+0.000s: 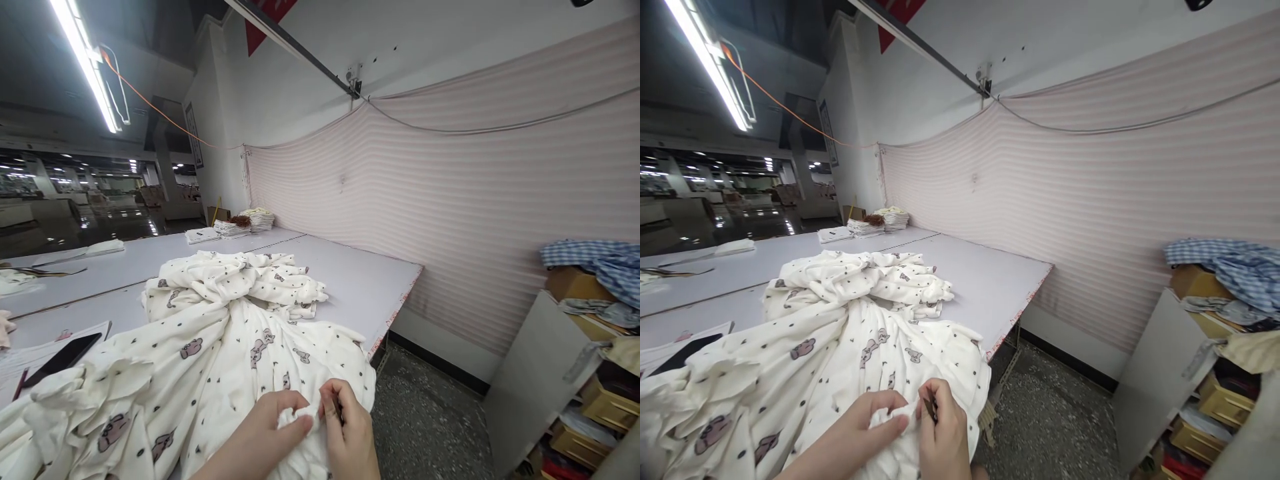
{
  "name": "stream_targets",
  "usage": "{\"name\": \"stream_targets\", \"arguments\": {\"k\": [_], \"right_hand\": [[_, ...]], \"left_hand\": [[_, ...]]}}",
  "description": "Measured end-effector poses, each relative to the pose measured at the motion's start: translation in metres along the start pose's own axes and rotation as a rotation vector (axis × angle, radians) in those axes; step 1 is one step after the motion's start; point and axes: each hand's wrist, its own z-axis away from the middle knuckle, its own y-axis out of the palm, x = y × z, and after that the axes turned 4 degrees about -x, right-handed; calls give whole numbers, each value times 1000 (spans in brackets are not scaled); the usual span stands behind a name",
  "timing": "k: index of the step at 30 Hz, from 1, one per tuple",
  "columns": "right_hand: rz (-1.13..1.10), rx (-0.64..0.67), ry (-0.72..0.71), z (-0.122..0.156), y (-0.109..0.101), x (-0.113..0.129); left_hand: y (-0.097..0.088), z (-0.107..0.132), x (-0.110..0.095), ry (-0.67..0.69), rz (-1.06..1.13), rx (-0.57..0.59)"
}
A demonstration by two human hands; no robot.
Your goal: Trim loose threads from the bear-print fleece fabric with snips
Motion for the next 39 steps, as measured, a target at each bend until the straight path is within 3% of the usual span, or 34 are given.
{"name": "stream_targets", "arguments": {"k": [5,9,15,23,27,36,39], "right_hand": [[-90,-37,108,-3,-13,6],[-83,24,27,8,-16,-1],[39,25,-38,11,-10,-5],[-25,99,26,4,-17,-5],[-10,87,14,4,-18,-4],[63,63,-17,8,-23,7],[18,23,111,7,-30,-5]], "left_hand": [[-1,-2,-3,43,109,55],[2,-4,-1,93,256,85],[8,1,-6,239,187,57],[10,1,-2,168,160,10],[9,-1,-1,215,117,2],[16,1,5,152,133,-103],[-12,-1,10,46,158,-247]]}}
